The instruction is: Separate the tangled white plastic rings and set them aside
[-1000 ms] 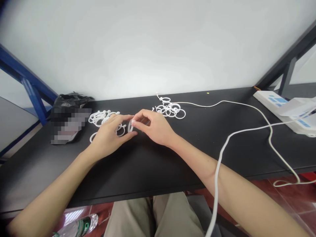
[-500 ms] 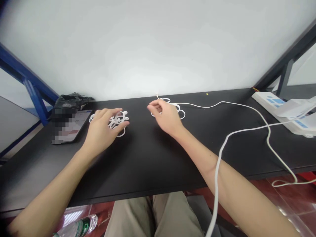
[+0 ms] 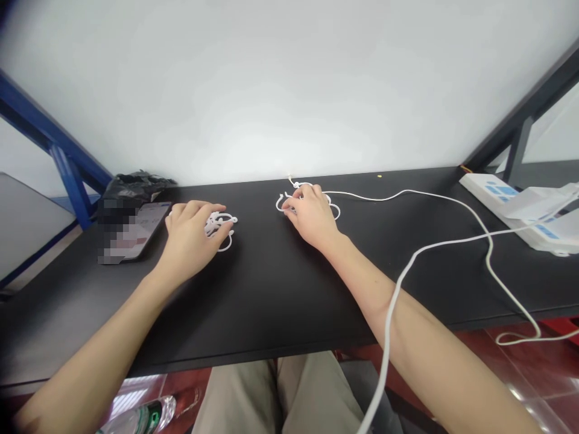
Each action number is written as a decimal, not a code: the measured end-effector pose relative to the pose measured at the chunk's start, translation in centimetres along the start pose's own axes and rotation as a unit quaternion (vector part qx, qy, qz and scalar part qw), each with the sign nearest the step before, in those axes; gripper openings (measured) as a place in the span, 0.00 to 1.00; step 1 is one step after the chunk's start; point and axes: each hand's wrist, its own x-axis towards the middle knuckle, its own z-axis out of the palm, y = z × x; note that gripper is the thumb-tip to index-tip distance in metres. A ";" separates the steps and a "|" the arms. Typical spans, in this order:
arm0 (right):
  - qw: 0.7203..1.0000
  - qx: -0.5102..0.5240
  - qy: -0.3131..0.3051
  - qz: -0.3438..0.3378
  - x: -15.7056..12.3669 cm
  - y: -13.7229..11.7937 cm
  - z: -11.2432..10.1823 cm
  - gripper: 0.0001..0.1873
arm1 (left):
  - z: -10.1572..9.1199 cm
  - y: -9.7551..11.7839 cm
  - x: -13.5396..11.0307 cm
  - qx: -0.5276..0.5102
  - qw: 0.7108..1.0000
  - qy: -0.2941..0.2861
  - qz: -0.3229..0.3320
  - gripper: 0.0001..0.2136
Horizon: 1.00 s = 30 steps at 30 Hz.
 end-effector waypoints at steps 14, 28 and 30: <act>0.958 0.266 0.030 -0.106 -1.8 -6.8 -1.2 0.10 | -0.8 1.8 -0.1 -0.193 0.981 -0.026 -0.015 0.11; 0.950 0.311 -0.007 -0.031 -1.6 -6.8 -1.1 0.06 | 0.3 1.7 -0.6 -0.137 0.981 0.030 0.136 0.05; 0.948 0.314 -0.013 -0.040 -1.6 -6.7 -1.2 0.06 | 0.2 1.8 -0.7 -0.142 0.984 0.012 0.103 0.13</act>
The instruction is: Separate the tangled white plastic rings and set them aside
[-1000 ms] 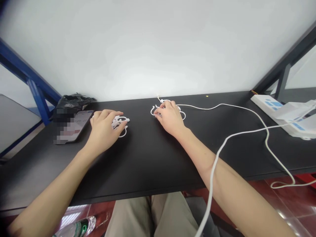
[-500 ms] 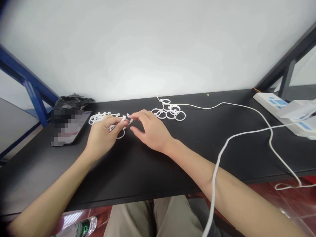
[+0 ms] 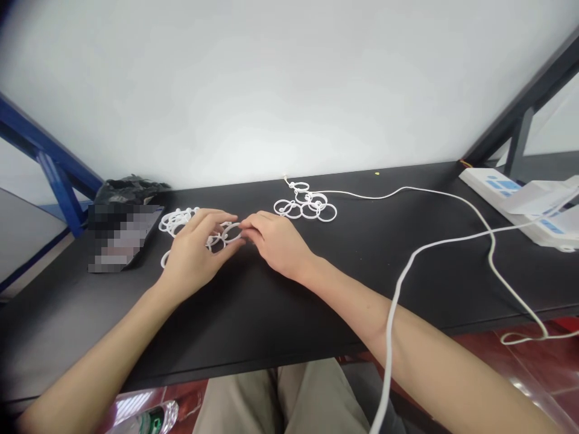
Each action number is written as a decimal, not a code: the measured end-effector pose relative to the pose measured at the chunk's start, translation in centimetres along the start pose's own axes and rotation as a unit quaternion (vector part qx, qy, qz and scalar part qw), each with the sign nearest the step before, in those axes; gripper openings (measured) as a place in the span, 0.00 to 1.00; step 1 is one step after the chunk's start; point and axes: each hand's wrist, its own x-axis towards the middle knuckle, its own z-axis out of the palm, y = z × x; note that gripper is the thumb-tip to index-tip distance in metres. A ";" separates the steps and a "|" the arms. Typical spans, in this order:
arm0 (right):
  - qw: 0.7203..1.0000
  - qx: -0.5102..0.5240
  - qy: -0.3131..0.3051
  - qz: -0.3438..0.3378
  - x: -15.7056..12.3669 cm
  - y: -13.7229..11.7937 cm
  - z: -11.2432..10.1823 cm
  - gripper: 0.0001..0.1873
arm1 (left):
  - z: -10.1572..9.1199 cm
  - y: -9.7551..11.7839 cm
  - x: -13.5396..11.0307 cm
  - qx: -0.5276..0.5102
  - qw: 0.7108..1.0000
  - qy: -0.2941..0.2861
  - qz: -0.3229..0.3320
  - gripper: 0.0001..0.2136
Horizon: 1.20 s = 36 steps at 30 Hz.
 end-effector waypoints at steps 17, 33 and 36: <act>0.996 -0.079 -0.005 0.032 0.3 0.4 -0.3 0.10 | -0.6 -1.0 0.3 0.049 0.998 -0.030 -0.028 0.10; 0.945 -0.315 -0.022 0.085 1.2 5.1 -2.0 0.09 | -0.5 -2.7 0.0 0.181 0.981 -0.017 -0.072 0.13; 0.951 -0.297 -0.031 0.083 1.3 4.8 -2.1 0.11 | -0.4 -2.3 0.1 0.159 0.985 -0.028 -0.061 0.10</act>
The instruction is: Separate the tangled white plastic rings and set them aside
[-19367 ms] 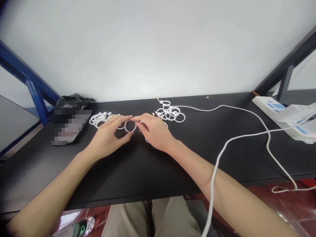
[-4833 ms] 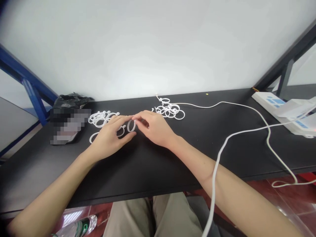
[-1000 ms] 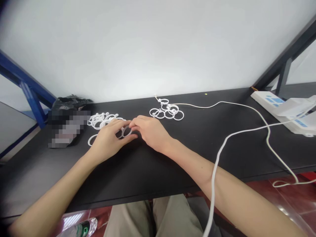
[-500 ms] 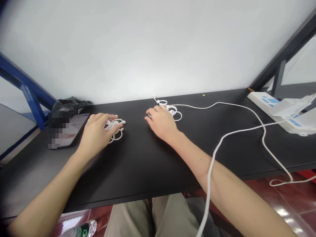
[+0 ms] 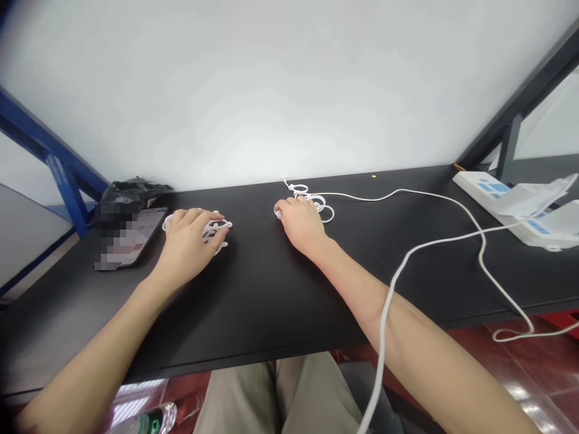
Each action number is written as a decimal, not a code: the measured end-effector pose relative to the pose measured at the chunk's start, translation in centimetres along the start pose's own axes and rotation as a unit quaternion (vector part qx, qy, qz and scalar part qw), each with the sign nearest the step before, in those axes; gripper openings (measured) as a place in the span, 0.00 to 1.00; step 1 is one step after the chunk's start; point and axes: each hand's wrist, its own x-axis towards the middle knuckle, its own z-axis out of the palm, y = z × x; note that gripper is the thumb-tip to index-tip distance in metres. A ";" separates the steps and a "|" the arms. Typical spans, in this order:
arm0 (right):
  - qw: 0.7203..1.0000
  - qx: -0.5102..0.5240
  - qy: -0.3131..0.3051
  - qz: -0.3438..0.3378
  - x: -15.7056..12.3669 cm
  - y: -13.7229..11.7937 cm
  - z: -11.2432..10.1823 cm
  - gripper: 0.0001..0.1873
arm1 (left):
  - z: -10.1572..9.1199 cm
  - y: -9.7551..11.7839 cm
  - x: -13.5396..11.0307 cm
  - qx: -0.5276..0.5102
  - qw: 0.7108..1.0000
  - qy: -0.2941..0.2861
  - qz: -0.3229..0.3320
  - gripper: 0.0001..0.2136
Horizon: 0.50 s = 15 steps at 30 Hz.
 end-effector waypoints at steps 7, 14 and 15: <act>0.988 0.143 0.050 -0.035 -0.8 -1.7 -1.1 0.11 | -0.2 0.7 0.0 -0.059 0.997 0.005 0.049 0.08; 0.902 0.431 0.022 -0.013 -1.9 -4.7 -2.1 0.09 | -0.6 2.0 -0.2 -0.139 0.986 -0.042 0.088 0.19; 0.886 0.464 0.006 -0.001 -1.9 -5.0 -2.2 0.09 | -0.7 2.1 -0.3 -0.146 0.983 -0.050 0.096 0.19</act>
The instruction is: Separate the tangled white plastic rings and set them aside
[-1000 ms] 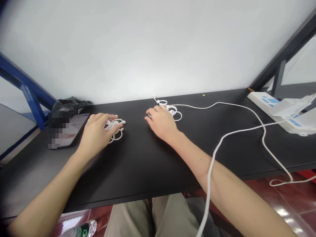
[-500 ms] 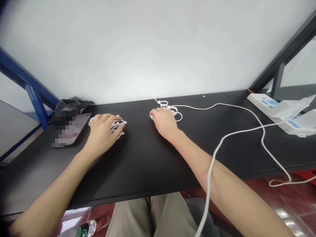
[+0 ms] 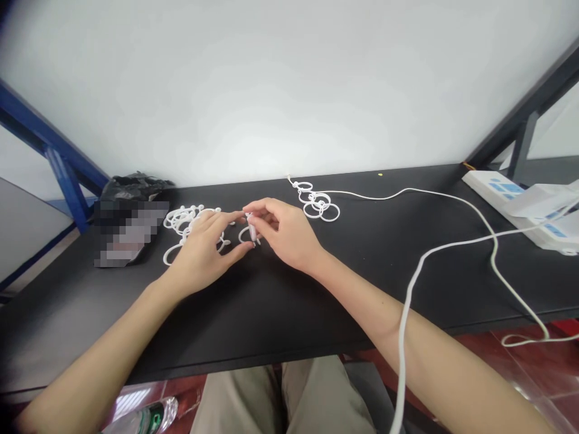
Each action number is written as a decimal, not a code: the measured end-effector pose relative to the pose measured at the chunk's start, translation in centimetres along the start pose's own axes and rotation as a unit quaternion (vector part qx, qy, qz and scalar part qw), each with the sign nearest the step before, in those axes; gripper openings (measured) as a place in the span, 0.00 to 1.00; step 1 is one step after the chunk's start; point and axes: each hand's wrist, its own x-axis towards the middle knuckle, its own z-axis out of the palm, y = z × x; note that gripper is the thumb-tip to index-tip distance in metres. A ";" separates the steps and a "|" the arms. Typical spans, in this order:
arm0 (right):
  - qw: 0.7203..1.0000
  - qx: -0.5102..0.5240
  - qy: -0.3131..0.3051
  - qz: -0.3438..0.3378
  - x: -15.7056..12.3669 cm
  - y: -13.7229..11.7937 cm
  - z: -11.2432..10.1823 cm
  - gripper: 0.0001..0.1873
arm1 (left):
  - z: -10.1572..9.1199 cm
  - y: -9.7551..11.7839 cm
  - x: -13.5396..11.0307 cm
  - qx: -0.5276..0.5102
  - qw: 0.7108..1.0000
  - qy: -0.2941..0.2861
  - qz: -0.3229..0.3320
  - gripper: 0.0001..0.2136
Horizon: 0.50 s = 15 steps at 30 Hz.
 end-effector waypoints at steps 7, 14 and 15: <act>0.990 0.105 -0.016 0.091 0.2 0.2 0.0 0.10 | 0.2 0.1 0.0 0.004 0.999 -0.039 0.004 0.14; 0.986 0.133 -0.025 0.093 0.3 0.4 -0.1 0.10 | 0.0 0.5 -0.1 -0.029 0.999 -0.013 -0.010 0.16; 0.989 0.119 -0.021 0.088 0.3 0.4 0.0 0.10 | 0.0 0.5 -0.1 -0.033 0.999 -0.009 -0.012 0.15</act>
